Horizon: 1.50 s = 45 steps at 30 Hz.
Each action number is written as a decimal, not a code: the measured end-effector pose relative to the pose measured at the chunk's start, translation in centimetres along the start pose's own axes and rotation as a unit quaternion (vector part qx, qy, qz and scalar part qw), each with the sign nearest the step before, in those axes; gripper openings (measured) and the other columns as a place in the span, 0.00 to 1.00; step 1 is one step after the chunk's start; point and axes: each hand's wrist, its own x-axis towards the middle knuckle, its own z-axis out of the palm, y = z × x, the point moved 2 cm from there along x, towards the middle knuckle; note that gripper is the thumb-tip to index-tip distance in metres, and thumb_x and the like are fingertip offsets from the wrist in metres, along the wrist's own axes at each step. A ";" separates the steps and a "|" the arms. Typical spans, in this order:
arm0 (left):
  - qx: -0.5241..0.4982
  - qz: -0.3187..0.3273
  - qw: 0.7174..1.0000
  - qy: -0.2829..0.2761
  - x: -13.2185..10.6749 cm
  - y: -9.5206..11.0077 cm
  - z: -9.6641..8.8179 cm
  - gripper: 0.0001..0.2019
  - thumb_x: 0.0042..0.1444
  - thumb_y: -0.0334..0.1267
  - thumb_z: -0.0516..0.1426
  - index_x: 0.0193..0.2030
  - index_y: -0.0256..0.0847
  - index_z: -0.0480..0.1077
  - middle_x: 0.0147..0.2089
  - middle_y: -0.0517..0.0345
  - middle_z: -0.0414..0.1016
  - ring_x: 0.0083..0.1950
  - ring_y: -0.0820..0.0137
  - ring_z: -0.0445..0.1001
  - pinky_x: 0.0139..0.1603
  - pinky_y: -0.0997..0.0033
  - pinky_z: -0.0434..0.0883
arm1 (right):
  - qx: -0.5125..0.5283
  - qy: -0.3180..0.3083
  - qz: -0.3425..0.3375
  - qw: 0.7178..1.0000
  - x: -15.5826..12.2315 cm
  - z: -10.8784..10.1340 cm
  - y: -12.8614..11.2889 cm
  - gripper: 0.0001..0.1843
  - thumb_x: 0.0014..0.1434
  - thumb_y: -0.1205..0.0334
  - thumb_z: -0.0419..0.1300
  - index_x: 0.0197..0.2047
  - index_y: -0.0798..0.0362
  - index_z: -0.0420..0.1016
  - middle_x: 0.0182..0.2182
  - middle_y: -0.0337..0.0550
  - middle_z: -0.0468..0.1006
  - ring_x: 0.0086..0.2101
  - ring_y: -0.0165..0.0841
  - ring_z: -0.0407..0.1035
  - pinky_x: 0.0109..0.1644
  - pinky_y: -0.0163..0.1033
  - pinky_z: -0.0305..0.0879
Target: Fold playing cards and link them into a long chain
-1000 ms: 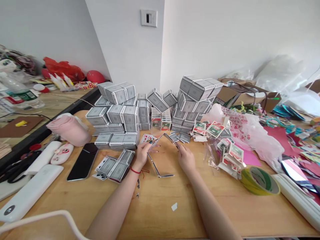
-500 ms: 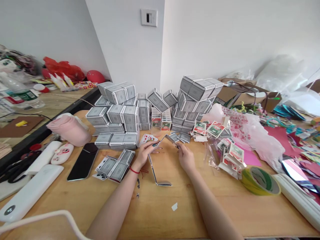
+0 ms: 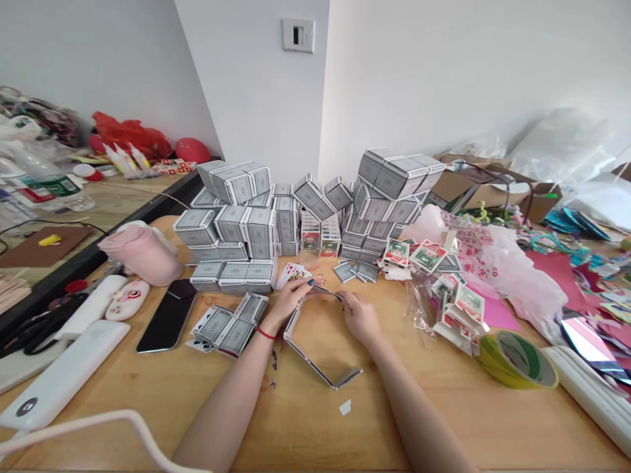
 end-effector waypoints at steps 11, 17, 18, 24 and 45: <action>0.035 -0.007 0.999 0.031 -0.1 0.1 0.4 0.12 0.48 0.42 0.56 0.37 0.41 0.75 0.42 0.52 0.75 0.46 0.60 0.72 0.44 0.57 0.71 | 0.087 -0.008 -0.003 0.996 0.2 0.2 0.3 0.19 0.53 0.73 0.45 0.41 0.50 0.72 0.35 0.42 0.77 0.35 0.33 0.70 0.38 0.34 0.64; 0.034 -0.011 0.999 0.036 -0.1 0.2 0.6 0.11 0.47 0.42 0.57 0.36 0.41 0.75 0.40 0.53 0.76 0.44 0.61 0.72 0.42 0.58 0.72 | 0.080 -0.026 0.017 0.996 0.1 0.2 -0.2 0.17 0.54 0.72 0.46 0.41 0.50 0.71 0.32 0.42 0.78 0.32 0.32 0.71 0.35 0.32 0.63; 0.031 -0.010 0.999 0.038 -0.1 0.2 0.6 0.12 0.46 0.42 0.57 0.36 0.41 0.75 0.40 0.53 0.76 0.44 0.61 0.72 0.42 0.58 0.72 | 0.079 -0.026 0.019 0.996 0.1 0.3 -0.3 0.17 0.54 0.72 0.46 0.41 0.50 0.71 0.32 0.42 0.78 0.31 0.32 0.71 0.34 0.32 0.63; 0.029 0.000 0.998 0.051 -0.2 0.0 0.5 0.12 0.47 0.42 0.56 0.36 0.42 0.75 0.39 0.53 0.76 0.41 0.61 0.74 0.39 0.59 0.73 | 0.083 -0.012 0.030 0.996 0.0 0.8 -0.8 0.17 0.54 0.72 0.46 0.42 0.50 0.70 0.31 0.42 0.78 0.31 0.33 0.71 0.33 0.32 0.64; 0.124 0.011 0.991 0.052 -0.2 0.0 0.6 0.12 0.49 0.43 0.55 0.37 0.43 0.75 0.39 0.57 0.76 0.42 0.64 0.73 0.43 0.62 0.71 | 0.155 -0.056 0.052 0.985 0.5 0.7 -1.6 0.13 0.55 0.69 0.46 0.41 0.51 0.67 0.30 0.43 0.77 0.31 0.34 0.71 0.34 0.34 0.63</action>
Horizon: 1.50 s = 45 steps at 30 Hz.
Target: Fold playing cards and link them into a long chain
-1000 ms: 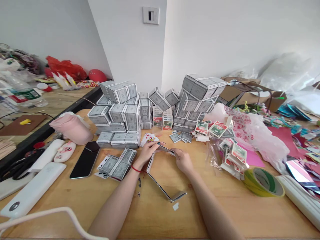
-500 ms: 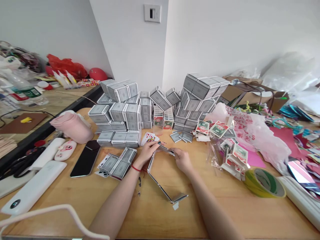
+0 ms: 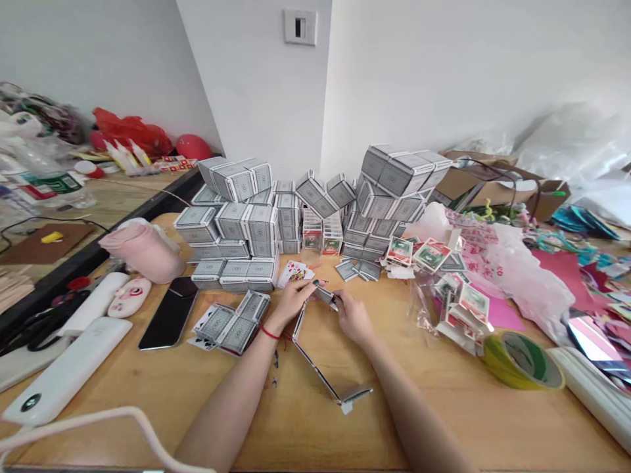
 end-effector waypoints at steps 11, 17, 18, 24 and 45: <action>0.031 -0.008 0.999 0.011 0.2 -0.2 -0.2 0.14 0.49 0.44 0.53 0.37 0.40 0.75 0.37 0.56 0.76 0.44 0.64 0.71 0.46 0.65 0.67 | 0.168 0.049 0.081 0.981 0.2 0.2 1.3 0.13 0.57 0.59 0.44 0.36 0.53 0.67 0.17 0.38 0.72 0.17 0.30 0.67 0.23 0.33 0.63; 0.057 -0.013 0.998 -0.003 0.0 -0.7 0.1 0.12 0.48 0.44 0.53 0.29 0.41 0.75 0.29 0.59 0.75 0.37 0.65 0.71 0.37 0.69 0.66 | 0.144 0.081 0.087 0.982 0.6 0.4 1.4 0.12 0.57 0.59 0.43 0.33 0.53 0.65 0.17 0.38 0.71 0.16 0.30 0.65 0.23 0.33 0.61; 0.077 -0.011 0.997 0.003 -0.1 -0.8 0.1 0.12 0.48 0.44 0.53 0.28 0.41 0.75 0.27 0.59 0.74 0.36 0.65 0.70 0.36 0.70 0.66 | 0.135 0.083 0.082 0.984 0.7 0.4 1.4 0.12 0.57 0.59 0.43 0.32 0.53 0.64 0.17 0.38 0.71 0.17 0.30 0.65 0.23 0.33 0.61; 0.135 0.013 0.990 0.036 -0.1 -0.8 -0.1 0.12 0.48 0.43 0.52 0.25 0.41 0.74 0.24 0.59 0.72 0.33 0.66 0.68 0.33 0.71 0.63 | 0.114 0.082 0.054 0.989 0.8 0.2 1.0 0.10 0.56 0.64 0.43 0.36 0.54 0.64 0.19 0.38 0.70 0.21 0.31 0.65 0.27 0.34 0.60; 0.134 -0.003 0.991 -0.017 0.1 -0.6 -0.7 0.14 0.50 0.44 0.50 0.22 0.37 0.69 0.22 0.61 0.66 0.28 0.71 0.64 0.32 0.73 0.62 | 0.155 -0.005 0.007 0.988 1.2 -0.7 1.8 0.07 0.56 0.65 0.44 0.32 0.52 0.62 0.17 0.35 0.67 0.19 0.28 0.61 0.26 0.32 0.58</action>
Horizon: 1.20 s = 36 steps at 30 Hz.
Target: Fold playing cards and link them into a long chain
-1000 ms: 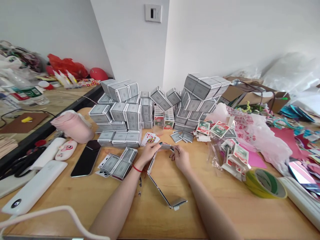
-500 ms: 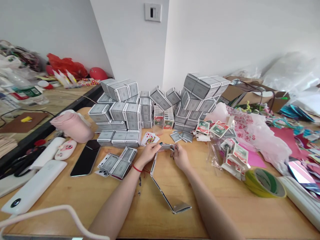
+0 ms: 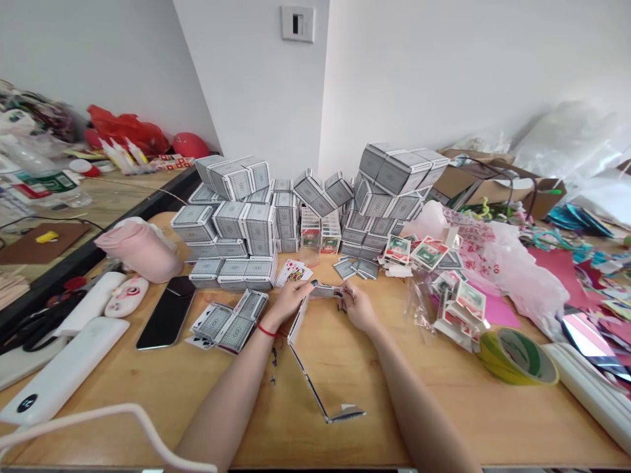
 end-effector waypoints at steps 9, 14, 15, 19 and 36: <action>-0.013 0.010 1.000 0.018 -0.3 0.6 0.6 0.14 0.50 0.45 0.51 0.27 0.39 0.73 0.28 0.59 0.72 0.35 0.67 0.68 0.37 0.71 0.64 | -0.029 0.012 0.014 0.999 -0.2 0.6 -0.5 0.06 0.56 0.64 0.43 0.29 0.51 0.57 0.17 0.34 0.67 0.19 0.28 0.62 0.28 0.33 0.58; -0.008 0.006 1.000 0.023 -0.2 0.7 0.7 0.14 0.50 0.44 0.50 0.25 0.39 0.72 0.27 0.59 0.72 0.35 0.67 0.67 0.37 0.71 0.64 | -0.026 0.019 0.013 0.999 -0.2 1.1 -1.1 0.04 0.57 0.64 0.42 0.30 0.50 0.52 0.18 0.35 0.67 0.20 0.30 0.63 0.27 0.34 0.58; 0.002 0.003 1.000 0.026 -0.2 0.7 0.6 0.14 0.50 0.44 0.50 0.24 0.39 0.72 0.26 0.59 0.71 0.34 0.67 0.67 0.35 0.72 0.63 | -0.028 0.021 0.008 0.999 -0.2 1.1 -1.2 0.04 0.58 0.64 0.42 0.30 0.50 0.52 0.19 0.36 0.67 0.21 0.31 0.63 0.27 0.34 0.59; 0.013 0.005 0.999 0.051 -0.3 0.8 0.6 0.14 0.50 0.44 0.51 0.23 0.40 0.72 0.24 0.59 0.70 0.32 0.67 0.66 0.33 0.73 0.62 | -0.028 0.029 -0.002 0.999 -0.3 1.4 -1.0 0.02 0.57 0.64 0.43 0.32 0.50 0.53 0.19 0.37 0.67 0.22 0.32 0.63 0.28 0.37 0.60; -0.045 0.010 0.995 0.089 0.2 0.4 0.5 0.13 0.49 0.43 0.51 0.29 0.38 0.73 0.30 0.57 0.74 0.38 0.66 0.69 0.40 0.69 0.65 | 0.290 -0.050 0.007 0.956 -0.2 2.6 -1.0 0.24 0.51 0.60 0.55 0.53 0.51 0.63 0.51 0.44 0.67 0.53 0.39 0.58 0.58 0.51 0.52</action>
